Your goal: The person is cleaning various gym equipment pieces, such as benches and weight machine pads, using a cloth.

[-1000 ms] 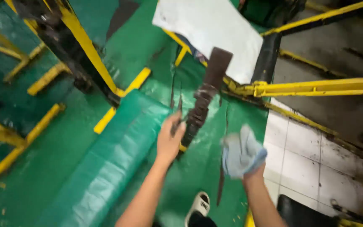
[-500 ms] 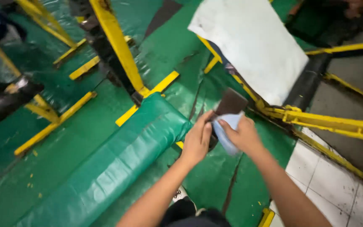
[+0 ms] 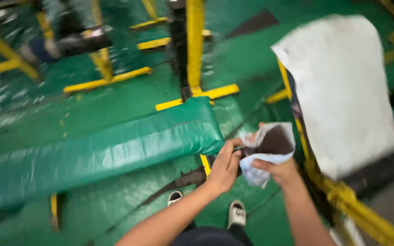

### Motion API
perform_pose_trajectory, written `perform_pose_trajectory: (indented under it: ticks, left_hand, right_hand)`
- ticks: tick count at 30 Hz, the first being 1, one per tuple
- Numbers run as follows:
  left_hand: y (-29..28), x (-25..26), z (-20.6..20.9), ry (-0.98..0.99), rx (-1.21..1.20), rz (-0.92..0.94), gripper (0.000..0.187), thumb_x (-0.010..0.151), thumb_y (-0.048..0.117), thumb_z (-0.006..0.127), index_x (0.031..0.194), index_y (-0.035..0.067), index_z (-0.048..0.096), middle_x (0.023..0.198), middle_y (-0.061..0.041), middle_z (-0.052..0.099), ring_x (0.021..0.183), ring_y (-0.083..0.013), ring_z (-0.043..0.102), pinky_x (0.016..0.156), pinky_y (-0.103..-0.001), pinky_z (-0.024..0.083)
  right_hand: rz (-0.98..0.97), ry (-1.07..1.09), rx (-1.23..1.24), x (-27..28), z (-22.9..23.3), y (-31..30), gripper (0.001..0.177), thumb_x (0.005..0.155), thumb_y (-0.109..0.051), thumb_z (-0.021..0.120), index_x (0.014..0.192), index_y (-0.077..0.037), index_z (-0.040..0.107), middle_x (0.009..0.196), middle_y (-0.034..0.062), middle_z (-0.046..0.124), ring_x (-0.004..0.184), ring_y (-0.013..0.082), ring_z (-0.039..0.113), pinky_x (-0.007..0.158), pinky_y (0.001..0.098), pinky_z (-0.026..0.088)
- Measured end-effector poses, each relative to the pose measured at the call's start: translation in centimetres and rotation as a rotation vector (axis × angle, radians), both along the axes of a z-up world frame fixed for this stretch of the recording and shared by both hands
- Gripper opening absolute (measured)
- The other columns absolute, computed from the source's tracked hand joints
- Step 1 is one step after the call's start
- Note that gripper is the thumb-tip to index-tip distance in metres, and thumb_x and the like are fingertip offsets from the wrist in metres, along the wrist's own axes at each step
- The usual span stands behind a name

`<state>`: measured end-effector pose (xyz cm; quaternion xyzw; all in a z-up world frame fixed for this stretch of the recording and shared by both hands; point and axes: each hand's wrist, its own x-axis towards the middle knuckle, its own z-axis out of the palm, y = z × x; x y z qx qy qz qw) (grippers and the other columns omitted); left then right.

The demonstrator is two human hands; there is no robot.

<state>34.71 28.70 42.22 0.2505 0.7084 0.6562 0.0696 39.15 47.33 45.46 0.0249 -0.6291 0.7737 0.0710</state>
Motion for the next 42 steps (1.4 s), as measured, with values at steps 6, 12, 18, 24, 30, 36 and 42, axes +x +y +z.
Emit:
perform_pose_trajectory:
  ticks: [6,12,18,24,30,36,42]
  left_hand:
    - [2.5,1.4,-0.3,0.188,-0.031,0.296,0.032,0.105,0.016,0.045,0.132,0.004,0.059,0.136,-0.018,0.065,0.131,-0.0369,0.059,0.114,-0.043,0.043]
    - [2.8,4.3,3.2,0.127,-0.234,0.480,0.035,0.104,0.029,0.052,0.132,0.012,0.063,0.132,-0.016,0.067,0.124,-0.0370,0.061,0.105,-0.044,0.046]
    - [3.7,5.1,3.1,0.149,-0.333,0.655,0.033,0.102,0.035,0.054,0.122,0.015,0.070,0.124,-0.011,0.072,0.117,-0.0332,0.065,0.098,-0.042,0.050]
    - [2.7,5.0,2.3,0.043,-0.234,0.660,0.036,0.104,0.038,0.051,0.116,0.012,0.073,0.117,-0.012,0.075,0.110,-0.0328,0.069,0.091,-0.040,0.054]
    - [4.0,5.5,2.2,-0.064,-0.106,0.619,0.040,0.104,0.040,0.047,0.122,0.013,0.069,0.111,-0.014,0.074,0.107,-0.0331,0.071,0.090,-0.040,0.055]
    - [3.3,6.0,3.8,-0.008,-0.273,0.653,0.041,0.103,0.040,0.050,0.124,0.014,0.073,0.115,-0.016,0.073,0.108,-0.0354,0.069,0.089,-0.041,0.054]
    - [5.5,5.9,1.1,0.123,-0.191,0.802,0.035,0.104,0.035,0.057,0.127,0.013,0.071,0.124,-0.013,0.072,0.119,-0.0302,0.067,0.103,-0.037,0.049]
  right_hand:
    - [0.209,0.253,0.272,-1.4,0.0,3.5,0.079,0.079,-0.011,0.095,0.140,-0.007,0.046,0.119,0.0048,0.060,0.115,0.0183,0.060,0.105,0.0359,0.052]
    - [0.121,0.038,0.827,1.5,4.8,4.6,0.046,0.066,-0.025,0.095,0.103,-0.004,0.076,0.095,0.0063,0.080,0.085,0.0180,0.079,0.076,0.0332,0.061]
    - [-0.185,0.367,0.769,4.4,0.9,4.0,0.026,0.088,-0.019,0.083,0.103,0.001,0.075,0.095,0.0111,0.076,0.085,0.0225,0.076,0.075,0.0346,0.058]
    - [0.045,0.200,-0.044,2.0,-3.8,10.6,0.041,0.096,-0.034,0.071,0.123,-0.005,0.062,0.114,0.0084,0.070,0.103,0.0240,0.070,0.092,0.0382,0.058]
    - [0.213,0.042,-0.503,-5.2,-5.2,5.8,0.050,0.110,-0.055,0.054,0.129,-0.009,0.059,0.113,0.0067,0.064,0.105,0.0236,0.062,0.094,0.0409,0.053]
    - [0.776,-0.152,-0.554,-9.6,-1.6,5.3,0.061,0.114,-0.061,0.051,0.106,-0.001,0.060,0.076,0.0182,0.061,0.072,0.0313,0.060,0.067,0.0413,0.050]
    - [0.387,-0.411,-0.405,-15.5,-9.8,7.0,0.051,0.106,-0.057,0.051,0.124,-0.012,0.063,0.101,0.0091,0.069,0.088,0.0269,0.065,0.081,0.0449,0.053]
